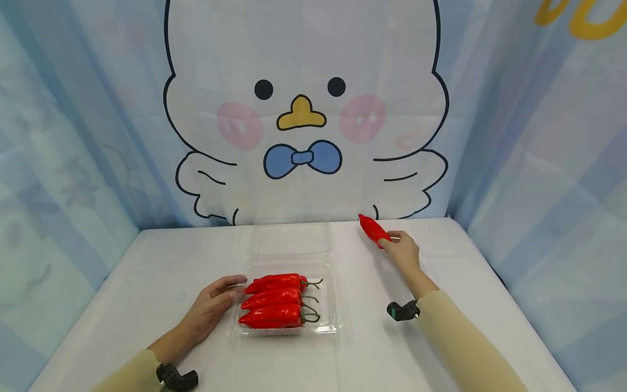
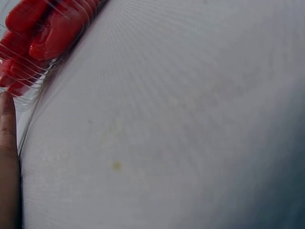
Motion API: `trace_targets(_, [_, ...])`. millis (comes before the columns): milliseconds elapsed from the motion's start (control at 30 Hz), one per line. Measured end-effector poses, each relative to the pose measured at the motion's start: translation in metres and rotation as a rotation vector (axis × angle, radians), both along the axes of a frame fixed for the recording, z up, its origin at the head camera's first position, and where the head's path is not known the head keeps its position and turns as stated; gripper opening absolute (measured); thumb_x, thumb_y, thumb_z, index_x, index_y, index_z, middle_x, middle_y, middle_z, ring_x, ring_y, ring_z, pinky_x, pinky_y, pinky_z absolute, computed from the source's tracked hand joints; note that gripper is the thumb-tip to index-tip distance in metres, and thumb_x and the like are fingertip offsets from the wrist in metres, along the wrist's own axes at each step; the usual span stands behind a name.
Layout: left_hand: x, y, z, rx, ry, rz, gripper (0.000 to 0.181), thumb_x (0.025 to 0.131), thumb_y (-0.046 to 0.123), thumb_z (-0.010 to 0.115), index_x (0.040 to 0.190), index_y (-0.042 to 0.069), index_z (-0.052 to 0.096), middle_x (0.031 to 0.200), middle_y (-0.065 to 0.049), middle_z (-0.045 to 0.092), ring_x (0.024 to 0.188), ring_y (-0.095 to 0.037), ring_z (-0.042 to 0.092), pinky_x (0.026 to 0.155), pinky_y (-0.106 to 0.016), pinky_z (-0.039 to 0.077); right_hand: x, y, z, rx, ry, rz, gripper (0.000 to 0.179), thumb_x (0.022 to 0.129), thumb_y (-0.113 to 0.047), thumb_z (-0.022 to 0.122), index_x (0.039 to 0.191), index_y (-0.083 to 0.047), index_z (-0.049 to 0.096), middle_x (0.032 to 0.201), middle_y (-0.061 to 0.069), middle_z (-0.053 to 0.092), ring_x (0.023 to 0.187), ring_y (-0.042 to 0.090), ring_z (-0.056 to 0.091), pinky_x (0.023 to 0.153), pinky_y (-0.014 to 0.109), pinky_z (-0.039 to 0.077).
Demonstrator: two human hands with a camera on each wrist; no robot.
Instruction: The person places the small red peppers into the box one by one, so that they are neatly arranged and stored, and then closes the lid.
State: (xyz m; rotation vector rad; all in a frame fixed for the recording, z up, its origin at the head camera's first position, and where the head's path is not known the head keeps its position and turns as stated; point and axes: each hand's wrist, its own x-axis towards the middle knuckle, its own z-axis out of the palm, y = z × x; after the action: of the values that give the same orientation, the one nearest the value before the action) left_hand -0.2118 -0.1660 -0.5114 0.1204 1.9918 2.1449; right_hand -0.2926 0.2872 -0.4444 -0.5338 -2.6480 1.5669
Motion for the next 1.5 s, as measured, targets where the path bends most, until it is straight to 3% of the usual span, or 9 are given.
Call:
trace_targets(433, [-0.003,-0.005,0.005,-0.027,0.035,-0.034,0.054,0.096,0.014,0.069,0.144,-0.001,0.050,0.149,-0.019,0.051,0.120,-0.017,0.062,0.106,-0.023,0.050,0.029,-0.035,0.027,-0.108,0.089,0.152,0.056,0.103,-0.024,0.062,0.150,0.000,0.044,0.148,0.028,0.052,0.129,0.042,0.058,0.110,0.051,0.048])
trace_targets(767, [-0.001,-0.002,0.006,-0.021,0.014,-0.008,0.051,0.096,0.011,0.067,0.143,-0.001,0.051,0.147,-0.018,0.053,0.119,-0.016,0.061,0.103,-0.022,0.051,0.047,-0.067,0.041,-0.063,0.125,0.270,0.047,0.098,-0.021,0.068,0.139,-0.001,0.056,0.137,0.025,0.062,0.121,0.038,0.062,0.109,0.055,0.049])
trace_targets(1233, [0.001,0.001,0.002,-0.016,-0.018,0.013,0.050,0.095,0.013,0.068,0.142,0.001,0.053,0.146,-0.016,0.055,0.120,-0.018,0.060,0.101,-0.022,0.053,0.057,-0.086,0.042,-0.077,0.153,0.367,0.042,0.095,-0.015,0.071,0.133,0.000,0.063,0.127,0.021,0.069,0.111,0.027,0.066,0.099,0.043,0.055])
trace_targets(1500, [0.002,0.002,0.002,-0.015,-0.009,0.019,0.050,0.096,0.014,0.068,0.142,0.000,0.053,0.145,-0.018,0.055,0.118,-0.016,0.061,0.099,-0.021,0.053,0.058,-0.095,0.040,-0.059,0.147,0.378,0.041,0.094,-0.014,0.073,0.132,-0.002,0.065,0.128,0.019,0.069,0.113,0.029,0.067,0.098,0.045,0.056])
